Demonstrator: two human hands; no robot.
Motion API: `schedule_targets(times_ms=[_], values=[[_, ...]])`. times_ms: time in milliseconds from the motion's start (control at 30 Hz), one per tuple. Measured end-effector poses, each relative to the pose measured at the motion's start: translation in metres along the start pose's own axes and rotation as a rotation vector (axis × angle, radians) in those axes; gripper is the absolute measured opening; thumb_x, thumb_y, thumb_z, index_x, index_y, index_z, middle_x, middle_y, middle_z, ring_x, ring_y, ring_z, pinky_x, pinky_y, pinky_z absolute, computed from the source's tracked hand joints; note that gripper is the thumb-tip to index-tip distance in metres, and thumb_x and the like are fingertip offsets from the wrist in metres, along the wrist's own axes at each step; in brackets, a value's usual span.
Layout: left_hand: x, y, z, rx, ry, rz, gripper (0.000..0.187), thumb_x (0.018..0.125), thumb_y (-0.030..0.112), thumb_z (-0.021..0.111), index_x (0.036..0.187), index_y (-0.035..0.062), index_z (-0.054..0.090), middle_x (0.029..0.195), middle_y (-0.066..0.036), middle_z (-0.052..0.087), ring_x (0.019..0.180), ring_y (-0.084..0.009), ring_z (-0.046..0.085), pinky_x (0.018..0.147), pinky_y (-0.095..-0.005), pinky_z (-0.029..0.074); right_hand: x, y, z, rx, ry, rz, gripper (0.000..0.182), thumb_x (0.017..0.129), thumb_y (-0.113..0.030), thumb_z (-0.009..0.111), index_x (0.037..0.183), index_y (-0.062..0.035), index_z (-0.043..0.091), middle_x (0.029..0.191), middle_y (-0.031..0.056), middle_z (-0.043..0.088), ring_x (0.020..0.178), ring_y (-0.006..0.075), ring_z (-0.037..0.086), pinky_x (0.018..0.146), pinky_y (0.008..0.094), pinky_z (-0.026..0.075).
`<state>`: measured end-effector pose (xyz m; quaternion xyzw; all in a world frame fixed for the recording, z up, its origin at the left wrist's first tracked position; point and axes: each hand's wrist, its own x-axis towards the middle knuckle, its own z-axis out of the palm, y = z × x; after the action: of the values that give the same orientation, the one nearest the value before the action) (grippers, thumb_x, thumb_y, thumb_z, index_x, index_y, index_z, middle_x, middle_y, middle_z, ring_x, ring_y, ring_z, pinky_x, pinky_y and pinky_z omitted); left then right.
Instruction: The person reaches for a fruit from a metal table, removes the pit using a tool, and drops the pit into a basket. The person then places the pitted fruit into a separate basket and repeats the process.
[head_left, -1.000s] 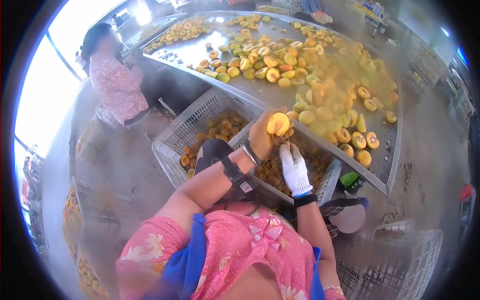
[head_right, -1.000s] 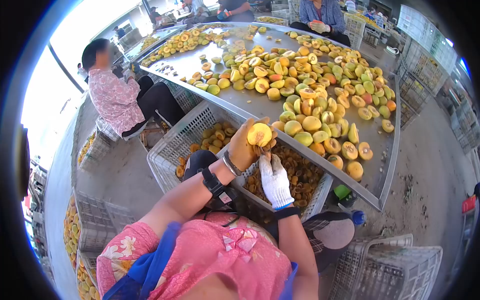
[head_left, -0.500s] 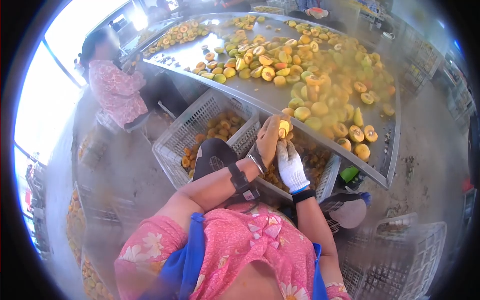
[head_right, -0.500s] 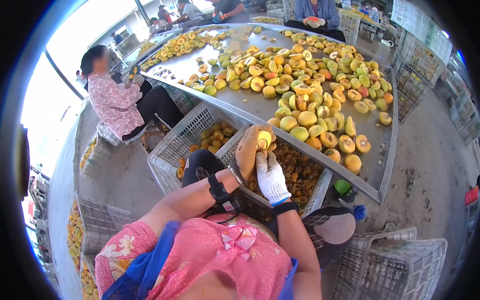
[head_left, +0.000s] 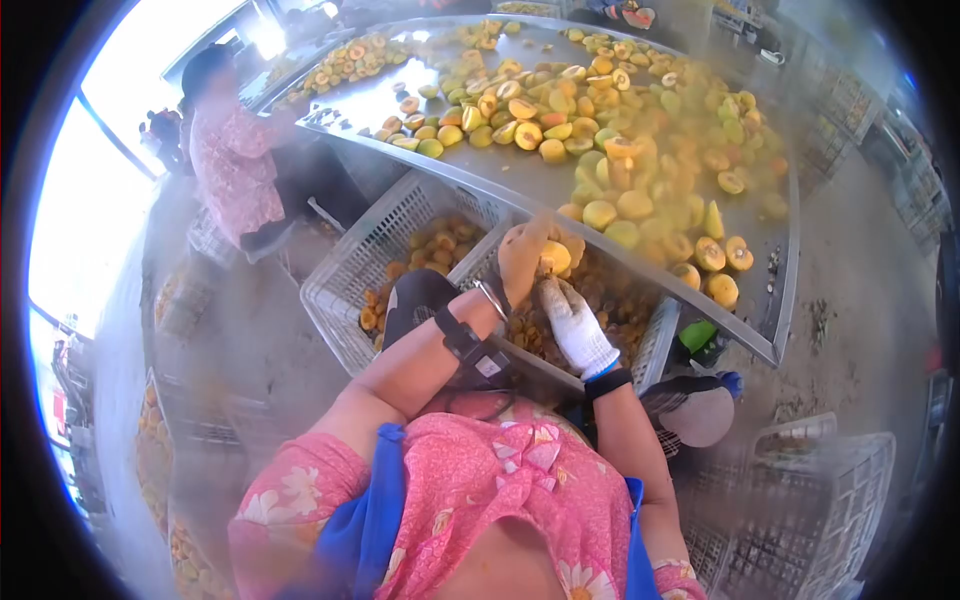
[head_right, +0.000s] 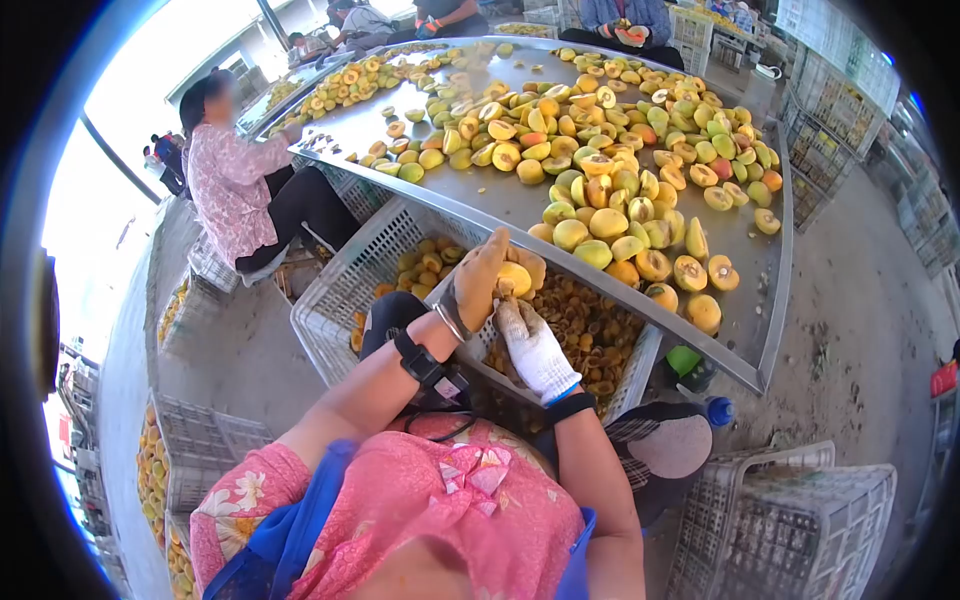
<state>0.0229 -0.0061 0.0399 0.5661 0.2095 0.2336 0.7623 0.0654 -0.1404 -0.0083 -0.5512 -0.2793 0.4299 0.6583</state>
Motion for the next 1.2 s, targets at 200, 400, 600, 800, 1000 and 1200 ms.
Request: schedule_targets(times_ms=[200,400,600,800,1000,1200], values=[[0.004,0.013,-0.007,0.377,-0.336,0.078,0.063,0.104,0.045,0.045,0.08,-0.0053,0.073,0.08,-0.011,0.072,0.07,-0.0173,0.065,0.071,-0.0277,0.051,-0.008,-0.002,0.0,0.239,-0.121,0.179,0.037,0.102,-0.038,0.055,0.119,-0.0057,0.061,0.092,-0.002,0.063,0.072,0.0066,0.056,0.061,0.0205,0.045],[0.003,0.006,-0.007,-0.002,-0.45,0.007,0.061,0.103,0.049,0.044,0.086,-0.0041,0.07,0.081,-0.014,0.07,0.07,-0.0231,0.067,0.07,-0.0318,0.055,-0.012,-0.011,0.001,0.806,-0.38,0.46,0.04,0.1,-0.055,0.05,0.098,-0.0156,0.056,0.057,-0.0053,0.04,0.034,0.0073,0.03,0.031,0.0234,0.024],[0.004,0.003,0.005,-0.498,-0.1,-0.212,0.061,0.103,0.053,0.039,0.1,-0.0027,0.065,0.092,-0.016,0.068,0.079,-0.0309,0.069,0.075,-0.043,0.059,-0.015,-0.006,-0.007,1.126,-0.582,0.382,0.043,0.102,-0.052,0.046,0.101,-0.0101,0.054,0.057,-0.0037,0.039,0.035,0.0071,0.031,0.032,0.0233,0.027],[0.032,0.024,-0.087,0.013,0.299,0.283,0.034,0.101,0.032,0.054,0.102,0.0013,0.07,0.087,-0.008,0.068,0.074,-0.0164,0.066,0.069,-0.0301,0.055,-0.018,-0.002,-0.02,1.301,-0.586,0.125,0.044,0.103,-0.049,0.045,0.112,-0.0072,0.054,0.062,-0.0027,0.043,0.04,0.0072,0.038,0.036,0.0269,0.032],[0.068,0.031,-0.09,0.932,0.301,0.568,0.031,0.094,0.015,0.065,0.124,0.0077,0.065,0.109,-0.004,0.066,0.091,-0.0129,0.062,0.081,-0.0276,0.051,-0.009,-0.006,-0.024,1.404,-0.472,0.132,0.043,0.104,-0.049,0.043,0.111,-0.0094,0.056,0.065,-0.0019,0.045,0.038,0.0096,0.036,0.036,0.0265,0.032],[0.144,-0.006,-0.008,1.268,-0.257,0.637,0.046,0.082,0.009,0.062,0.127,0.012,0.061,0.122,-0.019,0.059,0.114,-0.0375,0.058,0.101,-0.0409,0.047,-0.009,-0.013,-0.025,1.21,-0.333,0.125,0.043,0.102,-0.053,0.044,0.107,-0.0126,0.058,0.063,-0.0032,0.043,0.037,0.0104,0.035,0.034,0.0256,0.03]])
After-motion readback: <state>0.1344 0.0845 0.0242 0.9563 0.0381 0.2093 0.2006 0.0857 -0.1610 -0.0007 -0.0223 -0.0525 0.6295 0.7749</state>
